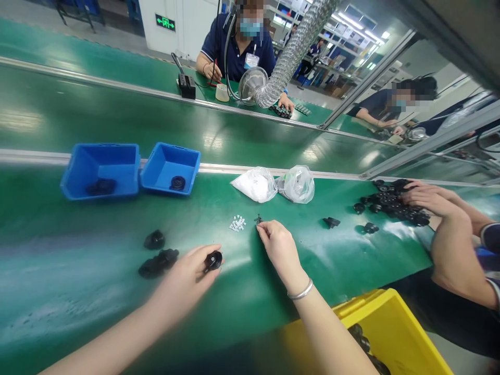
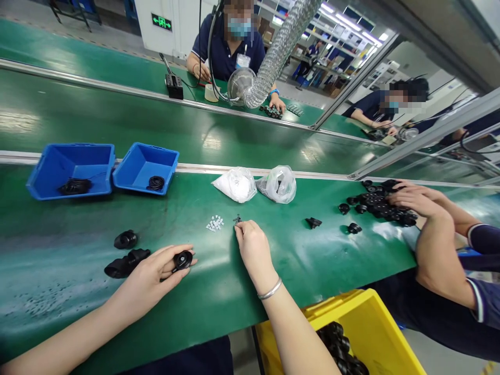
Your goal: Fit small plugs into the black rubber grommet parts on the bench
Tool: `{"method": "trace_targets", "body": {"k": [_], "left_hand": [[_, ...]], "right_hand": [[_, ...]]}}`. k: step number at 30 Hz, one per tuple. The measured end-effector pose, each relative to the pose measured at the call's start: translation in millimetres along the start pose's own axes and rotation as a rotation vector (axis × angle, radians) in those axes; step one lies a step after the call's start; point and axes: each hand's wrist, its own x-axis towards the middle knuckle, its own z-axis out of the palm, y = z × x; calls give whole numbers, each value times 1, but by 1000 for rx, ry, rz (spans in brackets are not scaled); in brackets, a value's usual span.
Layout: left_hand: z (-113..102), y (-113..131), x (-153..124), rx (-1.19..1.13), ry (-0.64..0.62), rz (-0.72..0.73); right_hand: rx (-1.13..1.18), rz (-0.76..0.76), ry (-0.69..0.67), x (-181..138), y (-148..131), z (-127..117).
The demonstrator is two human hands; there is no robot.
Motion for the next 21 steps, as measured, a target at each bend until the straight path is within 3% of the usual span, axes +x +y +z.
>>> {"method": "trace_targets", "body": {"k": [3, 6, 10, 13, 21], "left_hand": [[2, -2, 0, -120, 0, -23], [3, -3, 2, -217, 8, -24], [2, 1, 3, -27, 51, -9], [-1, 4, 2, 84, 65, 12], [-2, 3, 3, 80, 72, 2]], "right_hand": [[76, -17, 29, -3, -8, -2], [338, -106, -6, -13, -35, -5], [653, -239, -156, -27, -75, -2], [701, -247, -176, -30, -86, 4], [650, -319, -151, -31, -82, 11]]}}
